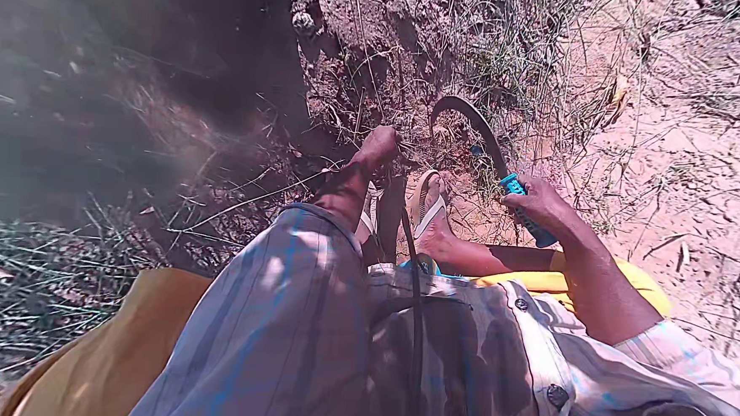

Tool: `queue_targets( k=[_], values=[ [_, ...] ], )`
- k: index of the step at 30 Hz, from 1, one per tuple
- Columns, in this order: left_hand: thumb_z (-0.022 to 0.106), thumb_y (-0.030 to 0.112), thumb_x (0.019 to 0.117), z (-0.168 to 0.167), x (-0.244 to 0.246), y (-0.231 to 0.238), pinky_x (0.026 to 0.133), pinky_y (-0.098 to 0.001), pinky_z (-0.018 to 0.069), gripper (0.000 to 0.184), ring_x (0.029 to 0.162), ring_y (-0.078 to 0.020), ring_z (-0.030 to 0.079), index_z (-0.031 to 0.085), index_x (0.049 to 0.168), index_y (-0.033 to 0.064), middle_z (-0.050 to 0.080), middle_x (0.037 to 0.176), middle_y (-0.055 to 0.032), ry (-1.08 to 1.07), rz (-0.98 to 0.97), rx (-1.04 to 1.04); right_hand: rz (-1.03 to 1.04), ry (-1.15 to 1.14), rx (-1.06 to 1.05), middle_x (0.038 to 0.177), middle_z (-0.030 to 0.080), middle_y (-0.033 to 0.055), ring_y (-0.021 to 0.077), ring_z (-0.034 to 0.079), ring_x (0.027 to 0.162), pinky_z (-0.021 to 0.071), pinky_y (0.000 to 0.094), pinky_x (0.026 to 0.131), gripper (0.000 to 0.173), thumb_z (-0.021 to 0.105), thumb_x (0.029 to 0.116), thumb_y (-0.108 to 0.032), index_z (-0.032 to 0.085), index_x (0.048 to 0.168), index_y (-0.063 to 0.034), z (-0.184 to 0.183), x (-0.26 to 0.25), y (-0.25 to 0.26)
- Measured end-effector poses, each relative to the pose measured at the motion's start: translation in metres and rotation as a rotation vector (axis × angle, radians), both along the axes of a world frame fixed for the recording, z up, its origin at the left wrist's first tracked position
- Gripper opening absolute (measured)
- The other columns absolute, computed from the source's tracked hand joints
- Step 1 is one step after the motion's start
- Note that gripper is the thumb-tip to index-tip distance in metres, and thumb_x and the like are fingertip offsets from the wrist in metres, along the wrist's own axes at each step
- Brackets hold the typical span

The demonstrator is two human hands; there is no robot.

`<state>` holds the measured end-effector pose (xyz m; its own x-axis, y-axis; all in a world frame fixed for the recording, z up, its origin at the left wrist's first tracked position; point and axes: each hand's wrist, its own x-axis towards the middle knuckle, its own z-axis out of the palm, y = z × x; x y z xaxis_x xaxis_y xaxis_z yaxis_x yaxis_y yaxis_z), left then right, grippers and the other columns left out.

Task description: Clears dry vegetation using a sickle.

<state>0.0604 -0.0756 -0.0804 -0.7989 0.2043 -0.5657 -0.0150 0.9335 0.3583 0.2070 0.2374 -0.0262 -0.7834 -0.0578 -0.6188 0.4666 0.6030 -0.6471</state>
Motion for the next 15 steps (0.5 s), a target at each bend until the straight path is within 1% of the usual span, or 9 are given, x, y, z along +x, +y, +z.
queue_targets(
  k=[1,2,4,6,8,10,12,14,15],
  values=[
    [0.065,0.008,0.0963,0.0,0.002,-0.001,0.101,-0.0667,0.0455,0.024,0.119,-0.0483,0.062,0.069,0.114,-0.0073,0.066,0.119,-0.0322,0.012,0.092,0.063,-0.007,-0.043,-0.032,0.085,0.065,0.0125,0.0217,0.064,0.065,0.0563,0.0401,0.062,0.028,0.062,0.1012,-0.022,0.057,0.123,-0.0057,-0.001,0.0,-0.001],
    [0.064,0.011,0.0981,0.0,0.002,-0.001,0.104,-0.0653,0.0444,0.028,0.121,-0.0476,0.061,0.068,0.119,-0.0079,0.065,0.123,-0.0327,0.014,0.192,0.117,-0.017,-0.092,-0.07,0.082,0.063,0.0104,0.0181,0.061,0.061,0.0537,0.0351,0.059,0.026,0.06,0.1032,-0.02,0.058,0.123,-0.0042,0.011,-0.001,-0.005],
    [0.064,0.014,0.0997,-0.005,0.002,0.0,0.107,-0.0627,0.0445,0.033,0.124,-0.0456,0.061,0.066,0.127,-0.006,0.065,0.127,-0.0314,0.011,0.365,0.19,-0.086,-0.155,-0.186,0.073,0.058,0.0045,0.0113,0.057,0.053,0.0514,0.0252,0.052,0.019,0.051,0.1077,-0.018,0.054,0.119,-0.0041,0.038,-0.001,-0.016],
    [0.064,0.015,0.0992,-0.011,0.003,0.0,0.108,-0.0628,0.0439,0.034,0.125,-0.0452,0.06,0.066,0.127,-0.0049,0.065,0.128,-0.0309,0.02,0.451,0.212,-0.198,-0.144,-0.311,0.07,0.057,0.0034,0.011,0.057,0.05,0.0517,0.0243,0.047,0.019,0.045,0.1098,-0.02,0.054,0.118,-0.0053,0.056,0.0,-0.025],
    [0.065,0.015,0.0986,-0.012,0.003,-0.001,0.109,-0.0619,0.0433,0.035,0.127,-0.045,0.059,0.065,0.127,-0.0053,0.064,0.129,-0.0311,0.027,0.457,0.212,-0.246,-0.063,-0.359,0.071,0.056,0.0027,0.0112,0.056,0.05,0.0519,0.0258,0.046,0.02,0.043,0.1106,-0.022,0.053,0.119,-0.0065,0.07,0.002,-0.034],
    [0.066,0.014,0.0987,-0.008,0.003,-0.001,0.11,-0.0604,0.0433,0.036,0.127,-0.0446,0.059,0.064,0.129,-0.0057,0.063,0.13,-0.0314,0.028,0.428,0.205,-0.209,0.032,-0.304,0.073,0.057,0.0034,0.0123,0.058,0.052,0.0539,0.0279,0.049,0.023,0.044,0.1104,-0.024,0.052,0.124,-0.0063,0.077,0.007,-0.046],
    [0.066,0.014,0.099,-0.004,0.004,-0.001,0.111,-0.0595,0.0428,0.038,0.128,-0.0441,0.059,0.063,0.131,-0.0056,0.063,0.131,-0.0314,0.025,0.413,0.191,-0.118,0.046,-0.184,0.078,0.058,0.0091,0.0187,0.059,0.058,0.0549,0.0366,0.057,0.03,0.047,0.1096,-0.025,0.05,0.13,-0.0034,0.066,0.013,-0.059],
    [0.064,0.013,0.0994,-0.002,0.007,0.0,0.111,-0.0595,0.0428,0.037,0.129,-0.0438,0.058,0.063,0.132,-0.0049,0.062,0.132,-0.0309,0.016,0.407,0.166,0.001,-0.091,-0.065,0.083,0.059,0.0132,0.0221,0.061,0.065,0.0542,0.0403,0.066,0.032,0.049,0.1097,-0.027,0.05,0.128,-0.001,0.044,0.02,-0.073],
    [0.064,0.013,0.0993,-0.002,0.007,0.001,0.11,-0.06,0.0432,0.036,0.128,-0.0442,0.059,0.064,0.13,-0.0051,0.063,0.131,-0.0309,0.02,0.401,0.156,0.069,-0.19,-0.032,0.085,0.059,0.0113,0.0191,0.06,0.067,0.0534,0.0371,0.067,0.032,0.049,0.1096,-0.028,0.051,0.128,-0.0015,0.036,0.022,-0.078]
  ],
)
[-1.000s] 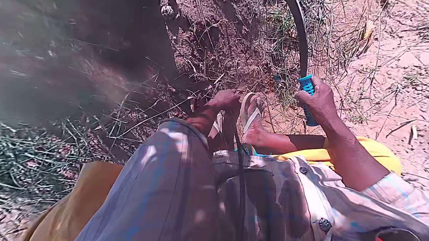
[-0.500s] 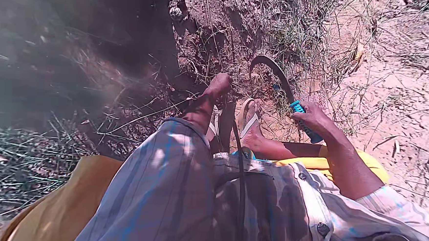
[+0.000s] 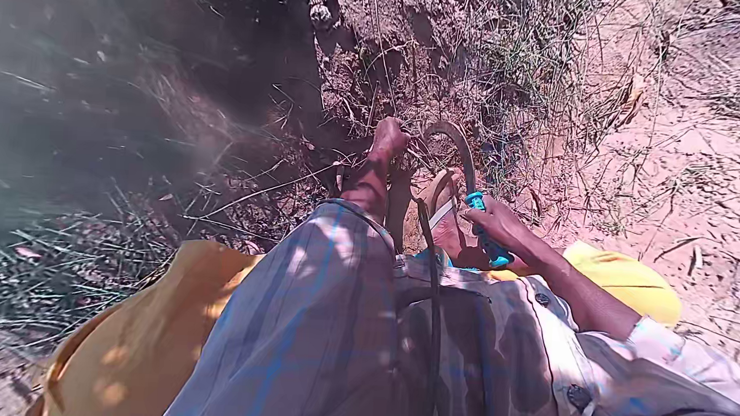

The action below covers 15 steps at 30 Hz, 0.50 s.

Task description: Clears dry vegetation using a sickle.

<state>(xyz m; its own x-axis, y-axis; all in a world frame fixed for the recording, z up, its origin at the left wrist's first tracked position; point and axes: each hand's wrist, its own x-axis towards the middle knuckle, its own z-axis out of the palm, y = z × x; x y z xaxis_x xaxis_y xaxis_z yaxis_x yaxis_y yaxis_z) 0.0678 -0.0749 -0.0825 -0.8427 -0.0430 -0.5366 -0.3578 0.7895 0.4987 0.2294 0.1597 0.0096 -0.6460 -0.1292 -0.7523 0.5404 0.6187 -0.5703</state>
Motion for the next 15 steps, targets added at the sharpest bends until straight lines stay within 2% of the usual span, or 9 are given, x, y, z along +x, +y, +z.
queue_targets(
  k=[2,3,5,7,10,13,15],
  values=[
    [0.064,0.014,0.0987,-0.005,-0.001,-0.003,0.107,-0.0619,0.0442,0.032,0.124,-0.0455,0.06,0.066,0.123,-0.0066,0.065,0.126,-0.0316,0.024,-0.026,-0.006,0.037,-0.129,-0.003,0.085,0.057,0.0084,0.0145,0.058,0.065,0.0519,0.0316,0.066,0.031,0.049,0.1099,-0.026,0.052,0.127,-0.0011,0.0,0.002,-0.003],
    [0.064,0.014,0.0989,-0.008,-0.001,-0.006,0.107,-0.0619,0.0441,0.032,0.124,-0.0456,0.061,0.067,0.123,-0.0064,0.065,0.125,-0.0313,0.034,-0.031,0.008,0.008,-0.146,-0.031,0.083,0.056,0.0072,0.013,0.057,0.063,0.0522,0.0291,0.063,0.028,0.048,0.1101,-0.026,0.052,0.123,-0.0011,0.005,0.002,0.0],
    [0.065,0.014,0.0988,-0.01,-0.001,-0.006,0.107,-0.0616,0.0443,0.031,0.123,-0.045,0.061,0.067,0.121,-0.0066,0.066,0.124,-0.0308,0.035,-0.034,0.035,-0.07,-0.123,-0.084,0.077,0.056,0.0054,0.0111,0.057,0.057,0.0526,0.0258,0.058,0.022,0.047,0.11,-0.023,0.053,0.117,-0.0022,0.021,0.002,0.009],
    [0.064,0.013,0.0986,-0.001,-0.007,-0.004,0.107,-0.0618,0.0436,0.031,0.123,-0.0449,0.061,0.067,0.122,-0.0067,0.065,0.124,-0.0313,0.034,-0.049,0.04,-0.119,-0.038,-0.091,0.075,0.056,0.005,0.0113,0.058,0.054,0.0533,0.0253,0.055,0.022,0.047,0.1101,-0.022,0.053,0.119,-0.0026,0.031,0.0,0.012],
    [0.064,0.014,0.0986,0.004,-0.01,-0.003,0.107,-0.062,0.0435,0.031,0.123,-0.0447,0.061,0.067,0.122,-0.0071,0.065,0.124,-0.031,0.036,-0.06,0.038,-0.13,0.077,-0.037,0.081,0.058,0.0104,0.0176,0.059,0.058,0.0546,0.0337,0.058,0.03,0.048,0.1104,-0.026,0.05,0.129,-0.0025,0.024,-0.012,0.009],
    [0.063,0.012,0.0989,0.005,-0.006,-0.002,0.106,-0.0634,0.0429,0.029,0.121,-0.0459,0.061,0.067,0.119,-0.0082,0.066,0.122,-0.032,0.058,-0.042,0.048,-0.058,-0.007,0.013,0.084,0.057,0.0107,0.0173,0.058,0.063,0.0533,0.0338,0.063,0.029,0.048,0.1099,-0.027,0.052,0.124,-0.0015,0.007,-0.017,0.004],
    [0.064,0.012,0.099,0.004,-0.006,-0.003,0.105,-0.0639,0.0431,0.028,0.12,-0.0466,0.062,0.068,0.118,-0.0086,0.066,0.121,-0.0326,0.047,-0.047,0.059,-0.018,-0.104,0.002,0.085,0.055,0.0083,0.0145,0.057,0.064,0.0521,0.0311,0.064,0.028,0.048,0.1101,-0.025,0.052,0.122,-0.0003,0.018,-0.009,0.006]
  ],
)
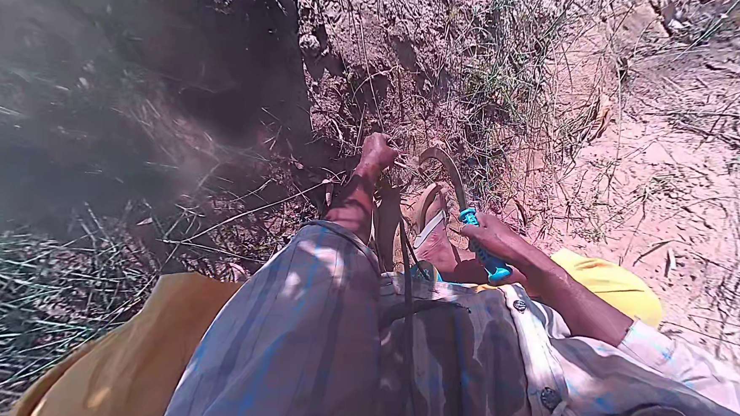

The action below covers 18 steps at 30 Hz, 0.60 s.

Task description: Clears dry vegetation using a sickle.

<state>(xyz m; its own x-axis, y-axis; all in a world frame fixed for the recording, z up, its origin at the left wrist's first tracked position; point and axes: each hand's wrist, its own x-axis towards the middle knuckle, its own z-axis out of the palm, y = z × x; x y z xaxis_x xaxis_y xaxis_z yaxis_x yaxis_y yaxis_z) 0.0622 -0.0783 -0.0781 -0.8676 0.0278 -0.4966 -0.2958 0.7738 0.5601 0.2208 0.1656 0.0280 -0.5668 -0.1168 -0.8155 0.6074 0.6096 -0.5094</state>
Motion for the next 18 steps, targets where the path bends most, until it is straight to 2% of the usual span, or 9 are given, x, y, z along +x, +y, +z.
queue_targets(
  k=[3,5,8,11,13,16,18],
  values=[
    [0.064,0.012,0.0991,-0.007,0.004,0.01,0.099,-0.062,0.0475,0.028,0.111,-0.0447,0.065,0.067,0.117,-0.0087,0.067,0.116,-0.0313,-0.024,-0.022,0.056,-0.103,-0.012,-0.054,0.075,0.053,0.0023,0.0092,0.055,0.056,0.051,0.0252,0.056,0.019,0.048,0.1089,-0.021,0.052,0.115,-0.0039,0.02,0.016,0.023],
    [0.062,0.014,0.1009,-0.001,0.002,0.025,0.102,-0.0615,0.0467,0.03,0.114,-0.0444,0.065,0.067,0.12,-0.0082,0.067,0.118,-0.031,-0.034,-0.083,0.065,-0.19,-0.003,-0.082,0.074,0.053,0.0008,0.0078,0.054,0.054,0.0508,0.0234,0.052,0.017,0.046,0.1087,-0.019,0.052,0.116,-0.0049,0.023,0.024,0.037],
    [0.063,0.016,0.1011,0.006,-0.003,0.035,0.104,-0.0627,0.0453,0.031,0.117,-0.0456,0.063,0.066,0.119,-0.0087,0.067,0.119,-0.0317,-0.021,-0.126,0.054,-0.194,0.016,-0.071,0.079,0.053,0.0028,0.0104,0.055,0.058,0.0505,0.0269,0.056,0.022,0.047,0.1078,-0.02,0.051,0.121,-0.0032,0.021,0.03,0.039],
    [0.065,0.015,0.0998,0.011,-0.008,0.029,0.105,-0.061,0.046,0.032,0.118,-0.0438,0.064,0.066,0.123,-0.0069,0.067,0.12,-0.0307,-0.004,-0.048,0.093,-0.125,0.023,-0.064,0.081,0.054,0.004,0.0112,0.056,0.062,0.051,0.0284,0.06,0.023,0.048,0.1079,-0.022,0.054,0.12,-0.0033,0.011,0.021,0.031],
    [0.067,0.014,0.0977,0.016,-0.012,0.034,0.103,-0.0613,0.0469,0.031,0.115,-0.0431,0.064,0.067,0.121,-0.0058,0.068,0.118,-0.0292,0.043,-0.052,0.12,-0.096,0.001,-0.052,0.082,0.055,0.0053,0.0125,0.056,0.064,0.0508,0.0299,0.063,0.023,0.05,0.1083,-0.023,0.054,0.118,-0.0029,-0.001,0.009,0.026],
    [0.064,0.012,0.0984,0.034,-0.013,0.055,0.106,-0.0614,0.0444,0.029,0.121,-0.0435,0.062,0.068,0.122,-0.0046,0.067,0.122,-0.0286,0.074,-0.11,0.084,-0.153,-0.021,-0.088,0.078,0.055,0.0035,0.0103,0.055,0.059,0.0503,0.0261,0.059,0.023,0.049,0.1094,-0.023,0.055,0.118,-0.0032,-0.003,0.005,0.028],
    [0.064,0.013,0.0985,0.026,-0.012,0.061,0.105,-0.0628,0.0445,0.028,0.119,-0.0445,0.063,0.069,0.119,-0.0054,0.068,0.12,-0.0292,0.079,-0.116,0.057,-0.226,-0.027,-0.112,0.078,0.054,0.0027,0.009,0.055,0.056,0.0505,0.0242,0.055,0.021,0.047,0.1094,-0.021,0.053,0.118,-0.0036,0.01,0.017,0.041]
  ],
)
